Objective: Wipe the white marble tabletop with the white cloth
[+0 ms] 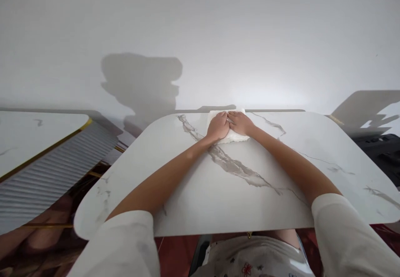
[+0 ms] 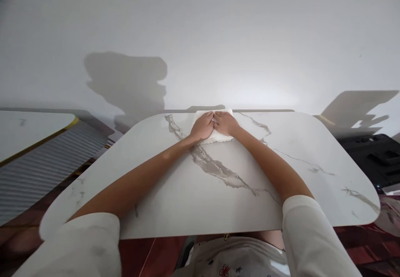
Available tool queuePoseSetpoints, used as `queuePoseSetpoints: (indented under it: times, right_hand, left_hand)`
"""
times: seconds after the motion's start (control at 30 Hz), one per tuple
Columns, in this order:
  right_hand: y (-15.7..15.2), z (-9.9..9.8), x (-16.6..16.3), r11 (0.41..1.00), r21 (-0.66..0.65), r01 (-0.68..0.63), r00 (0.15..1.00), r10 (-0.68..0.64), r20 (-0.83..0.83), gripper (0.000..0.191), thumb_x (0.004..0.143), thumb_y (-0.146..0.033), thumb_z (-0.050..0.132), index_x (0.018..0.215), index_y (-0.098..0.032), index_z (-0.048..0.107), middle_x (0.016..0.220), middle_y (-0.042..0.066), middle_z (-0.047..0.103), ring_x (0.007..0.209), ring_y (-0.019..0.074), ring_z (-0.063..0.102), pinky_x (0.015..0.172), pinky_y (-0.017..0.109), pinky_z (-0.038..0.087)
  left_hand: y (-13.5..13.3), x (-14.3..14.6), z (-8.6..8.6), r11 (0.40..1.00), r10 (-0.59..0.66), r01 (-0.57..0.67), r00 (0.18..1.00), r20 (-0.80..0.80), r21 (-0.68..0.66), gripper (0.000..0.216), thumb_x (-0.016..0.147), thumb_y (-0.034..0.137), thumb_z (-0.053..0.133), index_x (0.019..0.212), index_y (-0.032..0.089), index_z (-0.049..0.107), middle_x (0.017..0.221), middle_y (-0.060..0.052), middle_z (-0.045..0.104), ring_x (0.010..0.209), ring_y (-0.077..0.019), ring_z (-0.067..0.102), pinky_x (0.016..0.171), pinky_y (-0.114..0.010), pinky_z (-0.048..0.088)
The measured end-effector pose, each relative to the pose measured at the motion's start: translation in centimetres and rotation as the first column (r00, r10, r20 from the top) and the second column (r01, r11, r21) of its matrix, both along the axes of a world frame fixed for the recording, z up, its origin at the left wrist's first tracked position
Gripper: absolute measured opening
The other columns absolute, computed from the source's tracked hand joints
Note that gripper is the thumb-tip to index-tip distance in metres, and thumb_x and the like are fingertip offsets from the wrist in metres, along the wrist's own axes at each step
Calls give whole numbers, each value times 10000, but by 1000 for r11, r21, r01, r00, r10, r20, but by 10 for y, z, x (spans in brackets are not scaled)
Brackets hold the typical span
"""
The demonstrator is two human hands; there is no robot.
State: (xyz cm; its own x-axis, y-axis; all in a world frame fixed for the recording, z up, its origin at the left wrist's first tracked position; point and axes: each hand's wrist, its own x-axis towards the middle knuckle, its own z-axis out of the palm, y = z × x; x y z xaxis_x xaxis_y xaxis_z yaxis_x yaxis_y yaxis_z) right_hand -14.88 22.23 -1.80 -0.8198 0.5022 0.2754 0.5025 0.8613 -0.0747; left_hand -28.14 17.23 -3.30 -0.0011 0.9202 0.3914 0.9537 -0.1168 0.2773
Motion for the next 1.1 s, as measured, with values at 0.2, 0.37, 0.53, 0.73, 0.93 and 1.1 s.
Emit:
queuePoseSetpoints:
  times: [0.2, 0.37, 0.53, 0.73, 0.93, 1.1]
  right_hand:
    - [38, -2, -1, 997, -17, 79, 996, -80, -31, 424, 923, -193, 364, 1303, -49, 483, 1352, 147, 514, 1252, 240, 432, 1038, 341, 289]
    - [43, -5, 24, 985, -23, 170, 984, -171, -47, 439, 912, -171, 345, 1308, -36, 475, 1360, 168, 500, 1261, 254, 417, 1042, 358, 271]
    - [29, -7, 53, 964, -5, 265, 964, -265, -32, 472, 913, -171, 328, 1348, -21, 436, 1410, 176, 445, 1303, 265, 366, 1063, 379, 239]
    - [-14, -6, 77, 943, 2, 332, 943, -332, 7, 507, 922, -181, 304, 1390, -5, 385, 1448, 182, 395, 1337, 276, 324, 1084, 400, 215]
    - [-79, -3, 92, 954, 28, 298, 953, -299, 40, 521, 926, -203, 298, 1386, 27, 383, 1436, 204, 403, 1323, 300, 349, 1084, 422, 241]
    - [-146, -2, 105, 980, 15, 199, 980, -199, 16, 531, 922, -231, 332, 1383, 24, 397, 1437, 208, 400, 1334, 304, 349, 1104, 443, 244]
  left_hand:
    - [44, 2, 5, 999, -32, 32, 998, -49, -7, 359, 858, 122, 313, 1108, 132, 570, 1223, -127, 591, 1175, -235, 517, 1033, -377, 387]
    - [60, 25, 5, 995, -100, 98, 994, -51, -24, 345, 850, 113, 330, 1098, 144, 568, 1205, -118, 602, 1174, -232, 517, 1025, -369, 387]
    - [55, 52, 5, 986, -164, 164, 984, -66, -9, 370, 871, 132, 318, 1168, 125, 540, 1249, -122, 583, 1221, -223, 487, 1053, -358, 359]
    - [18, 75, 4, 975, -220, 220, 972, -76, -11, 434, 880, 143, 305, 1269, 81, 488, 1361, -149, 502, 1291, -234, 426, 1107, -374, 306]
    - [-45, 85, 3, 970, -244, 243, 968, -53, -14, 467, 869, 158, 317, 1294, 43, 474, 1382, -178, 479, 1310, -249, 412, 1122, -388, 304]
    - [-121, 89, -4, 972, -233, 234, 972, 42, -20, 522, 844, 175, 349, 1350, 83, 433, 1420, -149, 446, 1348, -257, 367, 1146, -431, 278]
